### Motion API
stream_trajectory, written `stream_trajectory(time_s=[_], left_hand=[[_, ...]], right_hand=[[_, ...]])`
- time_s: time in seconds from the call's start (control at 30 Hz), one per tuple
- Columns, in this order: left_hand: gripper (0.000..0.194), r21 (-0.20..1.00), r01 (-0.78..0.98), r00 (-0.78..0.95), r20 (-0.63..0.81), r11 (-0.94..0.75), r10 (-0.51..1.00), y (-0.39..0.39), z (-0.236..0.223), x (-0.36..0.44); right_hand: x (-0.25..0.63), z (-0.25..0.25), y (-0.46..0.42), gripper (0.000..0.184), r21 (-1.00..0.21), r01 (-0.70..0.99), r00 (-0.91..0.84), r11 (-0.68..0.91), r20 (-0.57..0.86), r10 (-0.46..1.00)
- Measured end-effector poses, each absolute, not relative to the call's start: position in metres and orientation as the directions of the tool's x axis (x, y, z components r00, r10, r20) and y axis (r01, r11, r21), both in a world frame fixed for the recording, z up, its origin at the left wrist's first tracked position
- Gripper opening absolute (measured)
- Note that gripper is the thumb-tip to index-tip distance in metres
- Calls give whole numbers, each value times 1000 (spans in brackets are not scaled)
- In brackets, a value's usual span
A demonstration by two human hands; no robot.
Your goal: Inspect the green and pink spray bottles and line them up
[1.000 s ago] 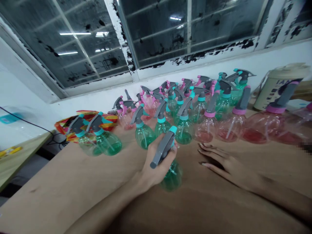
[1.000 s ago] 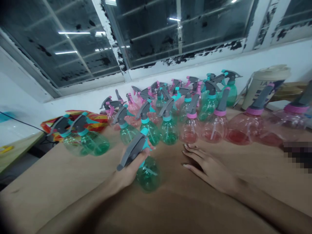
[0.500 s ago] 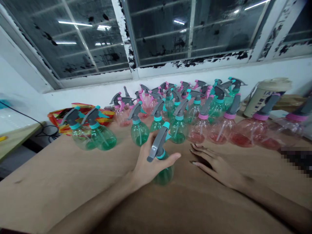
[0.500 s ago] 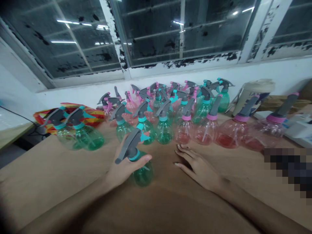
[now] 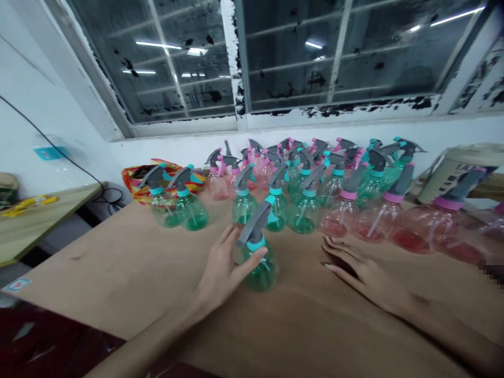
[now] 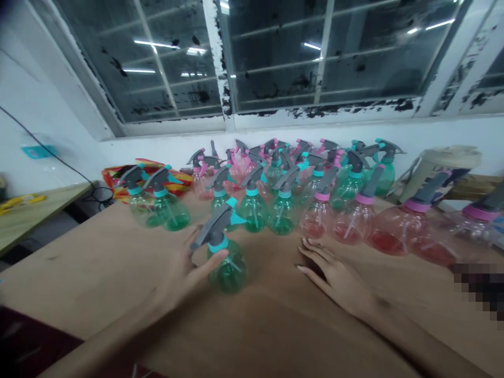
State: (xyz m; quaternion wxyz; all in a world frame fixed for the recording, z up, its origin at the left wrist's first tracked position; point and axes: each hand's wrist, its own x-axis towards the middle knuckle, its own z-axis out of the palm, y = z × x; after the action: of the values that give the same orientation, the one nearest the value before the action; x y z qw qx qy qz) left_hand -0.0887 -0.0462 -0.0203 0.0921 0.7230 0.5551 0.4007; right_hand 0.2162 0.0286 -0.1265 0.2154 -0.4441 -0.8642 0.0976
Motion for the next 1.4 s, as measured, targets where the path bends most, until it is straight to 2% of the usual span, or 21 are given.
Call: stream_trajectory(time_s=[0.17, 0.33, 0.43, 0.53, 0.63, 0.73, 0.93, 1.03, 1.2, 1.4], left_hand=[[29, 585, 772, -121, 519, -249, 846, -42, -30, -150], [30, 503, 824, -120, 605, -260, 787, -9, -34, -200], [30, 492, 832, -124, 614, -256, 779, 12, -31, -209], [27, 478, 837, -112, 627, -267, 771, 27, -28, -207], [29, 466, 837, -92, 638, -288, 765, 37, -26, -203], [32, 453, 838, -70, 642, -305, 763, 45, -25, -202], [38, 437, 842, -41, 637, -316, 770, 58, -25, -206], [44, 461, 825, -44, 628, -326, 777, 57, -25, -206], [43, 491, 794, -78, 668, -359, 740, 36, -30, -207], [40, 561, 704, -101, 686, -435, 720, -9, -40, -215]], right_hand=[[213, -121, 28, 51, -263, 776, -515, 574, 262, 816], [188, -96, 22, 46, -213, 782, -518, 586, 301, 800], [161, -70, 20, 42, -271, 784, -487, 559, 291, 824], [128, -45, 25, 40, -405, 775, -418, 485, 248, 874], [97, -27, 39, 41, -500, 719, -406, 482, 261, 876], [71, -19, 56, 50, -588, 662, -402, 464, 244, 882], [25, -19, 74, 78, -834, 481, -392, 271, 71, 917], [8, -24, 77, 88, -857, 462, -370, 231, 50, 928], [-6, -29, 85, 79, -826, 516, -280, 225, 86, 956], [-6, -24, 84, 77, -778, 589, -280, 219, 58, 958]])
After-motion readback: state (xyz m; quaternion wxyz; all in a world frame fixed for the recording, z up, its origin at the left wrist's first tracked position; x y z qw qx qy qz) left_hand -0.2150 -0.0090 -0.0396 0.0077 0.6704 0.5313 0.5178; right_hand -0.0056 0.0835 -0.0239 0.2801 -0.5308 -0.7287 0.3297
